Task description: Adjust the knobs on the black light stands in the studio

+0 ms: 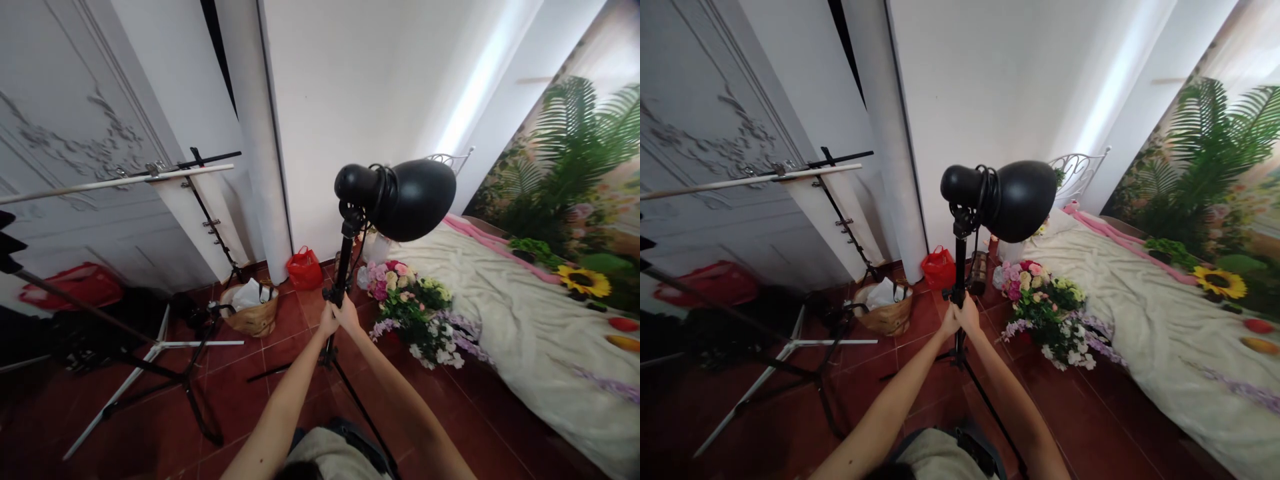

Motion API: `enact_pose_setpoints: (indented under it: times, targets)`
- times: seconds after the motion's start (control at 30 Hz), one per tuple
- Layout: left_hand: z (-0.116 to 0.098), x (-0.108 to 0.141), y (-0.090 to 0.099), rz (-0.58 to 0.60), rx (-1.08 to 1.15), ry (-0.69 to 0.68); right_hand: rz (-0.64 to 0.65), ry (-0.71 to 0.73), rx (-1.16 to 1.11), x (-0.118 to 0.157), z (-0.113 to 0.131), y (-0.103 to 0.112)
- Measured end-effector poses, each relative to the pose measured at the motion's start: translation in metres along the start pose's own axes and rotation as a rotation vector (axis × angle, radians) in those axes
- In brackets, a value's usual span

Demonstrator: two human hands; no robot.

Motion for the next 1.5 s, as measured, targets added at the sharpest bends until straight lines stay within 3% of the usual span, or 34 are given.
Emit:
enact_pose_setpoints:
  times: [0.17,0.37,0.6,0.7,0.87,1.0,1.13,1.23,1.3,1.37,1.5]
  targets:
    - [0.003,0.000,0.001,-0.015,0.001,-0.030,-0.109,0.158,0.136,0.005,0.010,0.004]
    - [0.005,0.001,-0.001,-0.061,0.036,0.039,-0.036,0.219,0.213,0.012,-0.001,-0.002]
    - [-0.002,-0.002,-0.002,-0.057,0.088,0.025,0.050,0.304,0.011,0.016,-0.017,0.008]
    - [-0.004,-0.003,-0.003,-0.040,0.053,0.036,0.046,0.241,-0.087,0.012,-0.033,0.019]
    - [-0.004,-0.003,-0.002,-0.043,-0.027,0.079,0.060,0.006,-0.213,-0.006,-0.064,0.020]
    - [-0.006,-0.003,-0.003,-0.046,-0.025,0.080,0.000,-0.017,-0.145,-0.013,-0.070,0.019]
    - [-0.011,-0.004,-0.002,-0.055,-0.036,0.081,0.046,-0.110,-0.210,-0.017,-0.085,0.012]
    - [-0.015,-0.005,-0.002,-0.053,-0.041,0.064,-0.052,-0.239,-0.199,-0.021,-0.099,0.023]
    - [-0.015,-0.004,-0.003,-0.040,-0.042,0.058,-0.136,-0.245,-0.152,-0.025,-0.097,0.034]
    - [-0.013,-0.004,-0.003,-0.033,-0.040,0.060,-0.133,-0.162,-0.156,-0.029,-0.084,0.038]
    - [-0.009,-0.003,-0.004,-0.033,-0.027,0.075,0.069,0.022,-0.267,-0.025,-0.058,0.022]
Point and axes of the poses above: each hand's wrist, its own x-axis away from the middle knuckle, its own y-axis out of the back of the hand, z = x × y, the point moved 10 cm from there along -x, towards the middle knuckle, and after that the axes turned 10 degrees about -y, right-handed, at the moved point
